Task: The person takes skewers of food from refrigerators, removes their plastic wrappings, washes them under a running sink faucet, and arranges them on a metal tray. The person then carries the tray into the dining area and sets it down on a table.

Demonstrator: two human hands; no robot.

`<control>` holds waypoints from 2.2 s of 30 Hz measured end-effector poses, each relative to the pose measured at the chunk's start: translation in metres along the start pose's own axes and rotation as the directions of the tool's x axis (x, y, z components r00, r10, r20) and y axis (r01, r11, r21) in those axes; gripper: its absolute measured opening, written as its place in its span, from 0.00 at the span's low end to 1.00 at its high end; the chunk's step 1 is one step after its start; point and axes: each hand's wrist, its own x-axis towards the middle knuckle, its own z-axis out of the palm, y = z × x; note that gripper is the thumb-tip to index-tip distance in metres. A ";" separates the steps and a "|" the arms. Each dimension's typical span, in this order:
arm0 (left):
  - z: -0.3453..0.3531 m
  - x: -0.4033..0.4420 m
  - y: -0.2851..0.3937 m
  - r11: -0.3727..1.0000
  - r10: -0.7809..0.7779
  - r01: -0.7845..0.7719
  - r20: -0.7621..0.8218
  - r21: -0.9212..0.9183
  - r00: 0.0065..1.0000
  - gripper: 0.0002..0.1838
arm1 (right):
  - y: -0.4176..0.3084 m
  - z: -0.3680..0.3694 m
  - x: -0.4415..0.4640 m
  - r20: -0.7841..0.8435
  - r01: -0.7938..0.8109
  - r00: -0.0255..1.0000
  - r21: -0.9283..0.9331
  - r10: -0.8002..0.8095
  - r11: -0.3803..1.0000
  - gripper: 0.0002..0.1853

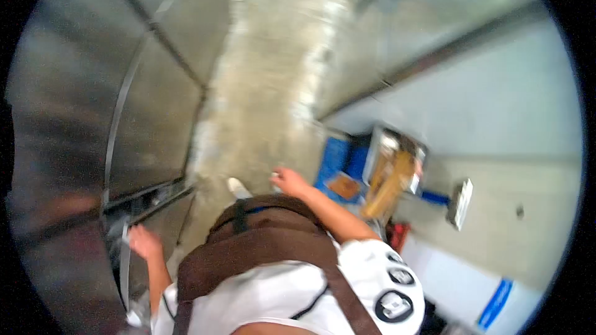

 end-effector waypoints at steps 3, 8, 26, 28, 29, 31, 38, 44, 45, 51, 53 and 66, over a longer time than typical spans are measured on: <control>-0.014 -0.033 0.015 0.993 0.023 -0.015 0.068 -0.119 0.997 0.26 | 0.019 0.011 0.000 0.020 -0.008 1.000 0.085 0.007 0.996 0.21; -0.020 -0.078 0.019 0.993 0.028 -0.017 0.093 -0.119 0.995 0.25 | 0.042 0.018 -0.010 0.241 0.045 0.969 0.047 -0.055 0.998 0.22; -0.040 -0.082 0.046 0.992 -0.102 0.119 0.320 -0.034 0.942 0.27 | 0.068 -0.021 -0.020 0.439 0.087 0.892 0.060 -0.105 0.994 0.21; -0.039 -0.081 0.045 0.993 -0.100 0.115 0.324 -0.030 0.941 0.27 | 0.063 -0.024 -0.021 0.441 0.084 0.892 0.060 -0.102 0.995 0.21; -0.032 -0.080 0.045 0.993 -0.114 0.122 0.330 -0.003 0.937 0.27 | 0.061 -0.024 -0.021 0.449 0.057 0.890 0.059 -0.078 0.997 0.21; -0.031 -0.079 0.045 0.991 -0.129 0.129 0.336 0.023 0.933 0.27 | 0.055 -0.026 -0.023 0.458 0.031 0.887 0.058 -0.054 0.998 0.21; -0.036 -0.073 0.043 0.992 -0.123 0.129 0.407 0.013 0.905 0.27 | 0.049 -0.020 -0.018 0.444 0.083 0.890 0.055 -0.098 0.995 0.21; -0.020 -0.072 0.036 0.994 -0.067 0.093 0.328 -0.064 0.942 0.28 | 0.051 -0.014 -0.017 0.413 0.112 0.901 0.078 -0.134 0.991 0.20; -0.022 -0.072 0.036 0.993 -0.057 0.085 0.308 -0.079 0.950 0.28 | 0.051 -0.014 -0.018 0.386 0.124 0.909 0.110 -0.157 0.986 0.21; -0.041 -0.071 0.039 0.994 -0.056 0.085 0.337 -0.073 0.940 0.27 | 0.049 -0.013 -0.019 0.388 0.126 0.909 0.103 -0.156 0.987 0.20; -0.034 -0.071 0.037 0.993 -0.053 0.083 0.325 -0.080 0.944 0.27 | 0.048 -0.013 -0.019 0.392 0.118 0.908 0.104 -0.150 0.988 0.20; -0.031 -0.077 0.039 0.994 -0.040 0.064 0.251 -0.088 0.967 0.27 | 0.052 -0.012 -0.021 0.401 0.095 0.907 0.110 -0.132 0.989 0.19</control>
